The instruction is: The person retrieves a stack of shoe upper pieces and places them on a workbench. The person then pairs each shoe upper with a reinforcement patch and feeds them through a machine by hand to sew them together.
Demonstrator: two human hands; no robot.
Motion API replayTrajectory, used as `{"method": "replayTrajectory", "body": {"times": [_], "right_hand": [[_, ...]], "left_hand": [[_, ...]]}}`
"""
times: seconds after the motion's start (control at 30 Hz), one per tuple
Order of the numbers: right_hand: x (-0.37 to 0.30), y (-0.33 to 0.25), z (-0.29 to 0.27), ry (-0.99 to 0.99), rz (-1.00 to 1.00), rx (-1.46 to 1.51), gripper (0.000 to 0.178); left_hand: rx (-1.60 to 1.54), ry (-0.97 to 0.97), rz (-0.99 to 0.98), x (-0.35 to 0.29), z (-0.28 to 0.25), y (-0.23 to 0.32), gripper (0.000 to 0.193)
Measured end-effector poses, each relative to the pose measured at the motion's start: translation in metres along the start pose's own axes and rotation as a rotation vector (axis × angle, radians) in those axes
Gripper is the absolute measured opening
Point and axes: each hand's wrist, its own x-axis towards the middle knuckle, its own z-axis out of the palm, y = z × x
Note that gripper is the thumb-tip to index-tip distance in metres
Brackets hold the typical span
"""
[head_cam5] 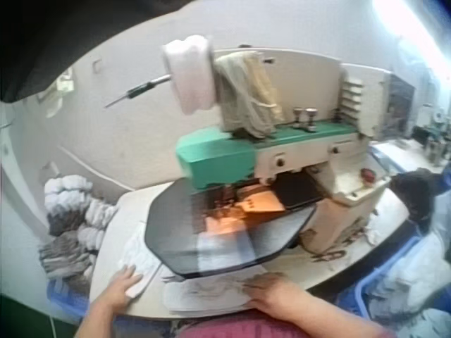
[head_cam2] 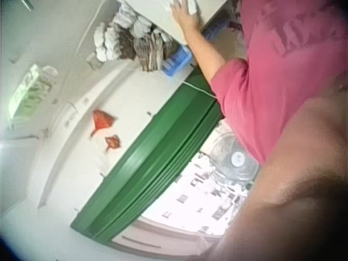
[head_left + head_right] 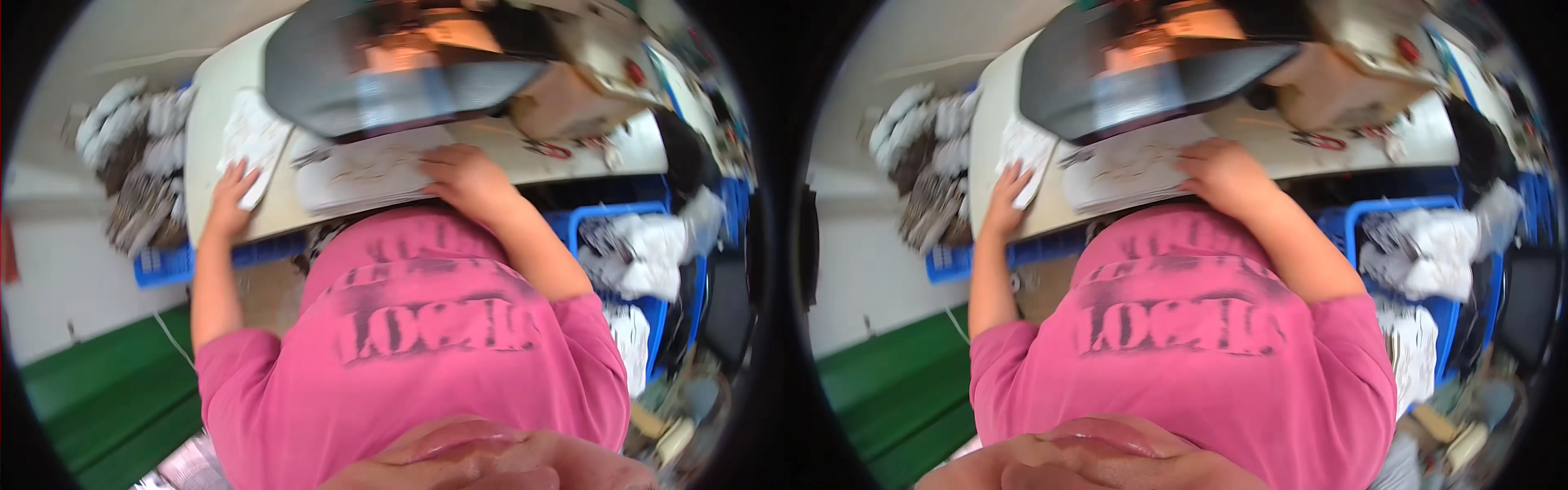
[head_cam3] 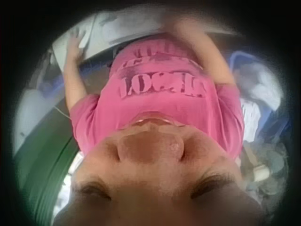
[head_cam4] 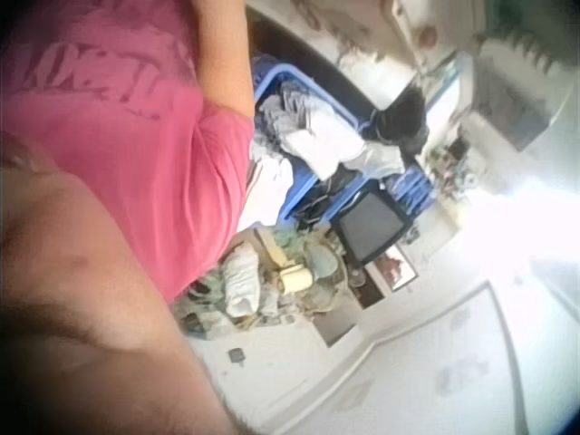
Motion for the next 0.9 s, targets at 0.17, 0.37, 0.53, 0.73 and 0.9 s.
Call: {"method": "replayTrajectory", "body": {"times": [0.17, 0.37, 0.53, 0.73, 0.9], "right_hand": [[0.001, 0.003, -0.011, -0.029, -0.049, -0.002, 0.033], [0.004, 0.002, -0.013, -0.056, -0.062, -0.039, 0.028], [0.007, 0.007, -0.01, -0.054, -0.07, -0.024, 0.028], [0.0, 0.007, -0.013, -0.038, -0.073, -0.082, 0.028], [-0.003, -0.003, -0.011, 0.111, 0.049, -0.207, 0.035]], "left_hand": [[0.066, 0.551, -0.267, -0.017, 0.032, 0.017, 0.059], [-0.153, 0.622, -0.419, 0.002, 0.03, -0.004, 0.034], [0.44, 0.58, -0.069, 0.001, -0.028, 0.018, 0.037], [0.414, -0.369, -0.741, -0.007, -0.06, 0.03, 0.067], [-0.099, 0.265, -0.027, 0.012, -0.041, 0.095, 0.053]]}}
